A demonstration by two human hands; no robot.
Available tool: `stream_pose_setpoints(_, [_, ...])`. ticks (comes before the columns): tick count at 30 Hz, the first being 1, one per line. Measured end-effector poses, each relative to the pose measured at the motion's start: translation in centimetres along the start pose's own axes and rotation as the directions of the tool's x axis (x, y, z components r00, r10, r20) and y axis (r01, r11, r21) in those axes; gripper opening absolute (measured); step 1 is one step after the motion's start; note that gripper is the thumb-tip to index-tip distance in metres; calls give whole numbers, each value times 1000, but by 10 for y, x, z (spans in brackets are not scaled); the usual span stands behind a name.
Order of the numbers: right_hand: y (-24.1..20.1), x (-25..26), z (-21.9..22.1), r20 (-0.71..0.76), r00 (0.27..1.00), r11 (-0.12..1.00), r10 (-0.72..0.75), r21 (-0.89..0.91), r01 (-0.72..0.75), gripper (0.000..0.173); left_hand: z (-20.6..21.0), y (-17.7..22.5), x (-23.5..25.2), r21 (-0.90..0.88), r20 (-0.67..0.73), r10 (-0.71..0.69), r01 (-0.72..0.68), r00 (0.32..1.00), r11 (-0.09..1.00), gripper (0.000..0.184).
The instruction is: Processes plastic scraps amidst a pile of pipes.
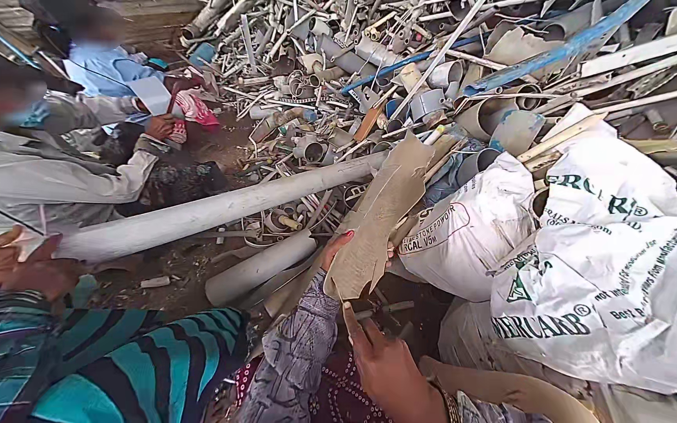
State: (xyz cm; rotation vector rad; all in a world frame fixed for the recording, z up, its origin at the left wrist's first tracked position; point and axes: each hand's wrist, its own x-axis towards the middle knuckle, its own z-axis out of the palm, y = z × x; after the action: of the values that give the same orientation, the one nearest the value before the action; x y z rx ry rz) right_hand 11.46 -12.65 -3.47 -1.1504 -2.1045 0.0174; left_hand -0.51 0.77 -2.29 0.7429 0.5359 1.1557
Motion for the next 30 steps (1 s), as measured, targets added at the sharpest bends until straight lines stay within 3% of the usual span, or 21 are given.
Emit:
stream_pose_setpoints(2, [8,-4,2,-15,1000,1000,-3,19,4,41,-13,1,3,-1,39,-15,15,999,1000,35])
stream_pose_setpoints(4, [30,2,5,-27,997,997,70,46,-68,41,-1,6,-5,128,-85,116,-105,990,986,22])
stream_pose_setpoints(6, [35,4,9,-35,994,987,107,122,-102,41,6,8,-10,209,-62,219,-202,974,957,35])
stream_pose_setpoints(7, [28,1,10,-34,995,980,95,181,-87,41,9,8,-10,195,-65,268,-251,961,948,41])
stream_pose_setpoints(10, [22,-5,21,-94,995,972,31,235,-8,40,8,9,-7,157,-125,416,-396,901,905,33])
stream_pose_setpoints(14, [42,-5,39,-178,975,946,129,317,-67,41,8,3,-5,125,-232,460,-443,857,888,55])
stream_pose_setpoints(18, [35,-3,40,-212,977,957,30,288,33,39,16,12,-9,70,-314,486,-491,815,868,37])
stream_pose_setpoints(22, [47,-1,48,-244,968,957,56,291,18,38,12,3,-7,174,-330,525,-496,784,851,49])
stream_pose_setpoints(25, [33,-9,47,-228,973,923,34,379,57,38,14,7,-7,131,-306,523,-509,796,851,40])
stream_pose_setpoints(27, [49,-7,57,-277,960,944,34,323,60,38,15,5,-8,122,-320,515,-504,796,855,39])
stream_pose_setpoints(30, [45,-6,56,-266,957,917,113,398,2,39,18,0,-5,121,-307,554,-545,774,829,40])
